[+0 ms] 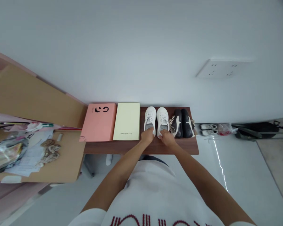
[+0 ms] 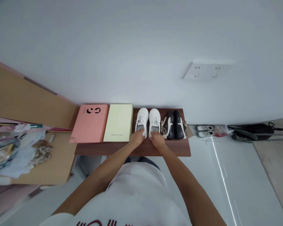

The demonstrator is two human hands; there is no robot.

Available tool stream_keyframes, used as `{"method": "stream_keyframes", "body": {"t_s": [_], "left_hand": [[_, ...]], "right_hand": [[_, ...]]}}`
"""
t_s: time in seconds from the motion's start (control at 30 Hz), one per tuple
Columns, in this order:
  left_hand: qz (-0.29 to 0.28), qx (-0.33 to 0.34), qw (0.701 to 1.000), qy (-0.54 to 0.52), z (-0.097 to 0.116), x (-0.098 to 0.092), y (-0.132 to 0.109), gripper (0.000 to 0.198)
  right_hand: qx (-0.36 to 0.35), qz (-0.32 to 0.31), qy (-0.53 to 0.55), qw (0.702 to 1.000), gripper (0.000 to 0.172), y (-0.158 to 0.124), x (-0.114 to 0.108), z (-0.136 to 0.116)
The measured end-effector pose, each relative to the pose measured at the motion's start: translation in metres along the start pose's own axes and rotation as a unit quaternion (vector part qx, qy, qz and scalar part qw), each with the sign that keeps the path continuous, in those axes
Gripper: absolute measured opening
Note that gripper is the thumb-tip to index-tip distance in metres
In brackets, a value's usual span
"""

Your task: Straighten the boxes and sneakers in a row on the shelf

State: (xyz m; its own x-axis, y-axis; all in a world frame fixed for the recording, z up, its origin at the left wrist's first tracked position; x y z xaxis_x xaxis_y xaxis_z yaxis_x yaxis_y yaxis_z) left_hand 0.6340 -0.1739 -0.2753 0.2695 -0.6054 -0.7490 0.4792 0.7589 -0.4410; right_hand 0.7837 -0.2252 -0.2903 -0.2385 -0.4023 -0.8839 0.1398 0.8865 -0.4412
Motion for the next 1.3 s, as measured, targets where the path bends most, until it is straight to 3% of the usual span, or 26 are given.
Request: {"method": "stream_keyframes", "body": {"t_s": [0.2, 0.57, 0.97, 1.13, 1.3], "left_hand": [[0.029, -0.031, 0.999, -0.020, 0.000, 0.004, 0.007, 0.031], [0.020, -0.039, 0.999, 0.008, -0.003, -0.004, 0.024, 0.031], [-0.063, -0.045, 0.994, 0.073, -0.006, 0.004, 0.033, 0.037], [-0.073, -0.051, 0.992, 0.093, -0.001, 0.006, 0.029, 0.036], [-0.008, -0.037, 0.993, 0.110, 0.016, 0.001, 0.019, 0.041]], "right_hand": [[-0.007, -0.007, -0.011, 1.000, 0.016, 0.015, -0.005, -0.004], [-0.004, -0.026, 0.037, 0.999, 0.015, 0.032, -0.007, -0.016], [0.000, -0.032, 0.003, 0.999, 0.017, 0.040, 0.004, -0.023], [0.001, -0.003, -0.011, 1.000, 0.019, 0.034, 0.004, -0.026], [-0.003, 0.082, 0.036, 0.996, 0.025, 0.023, -0.005, -0.009]]}}
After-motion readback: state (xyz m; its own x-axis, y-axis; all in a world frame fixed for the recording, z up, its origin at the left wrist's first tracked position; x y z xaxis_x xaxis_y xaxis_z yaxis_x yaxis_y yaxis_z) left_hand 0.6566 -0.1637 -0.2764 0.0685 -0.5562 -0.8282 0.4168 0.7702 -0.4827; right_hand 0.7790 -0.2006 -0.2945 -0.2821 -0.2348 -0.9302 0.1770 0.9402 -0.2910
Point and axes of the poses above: each hand's wrist, its own y-axis towards the middle knuckle, its own x-axis out of the palm, z = x × y, the point moved 3 cm from there along y, towards the middle knuckle, and after that the axes turned 10 degrees about x, right-handed, at the moved point
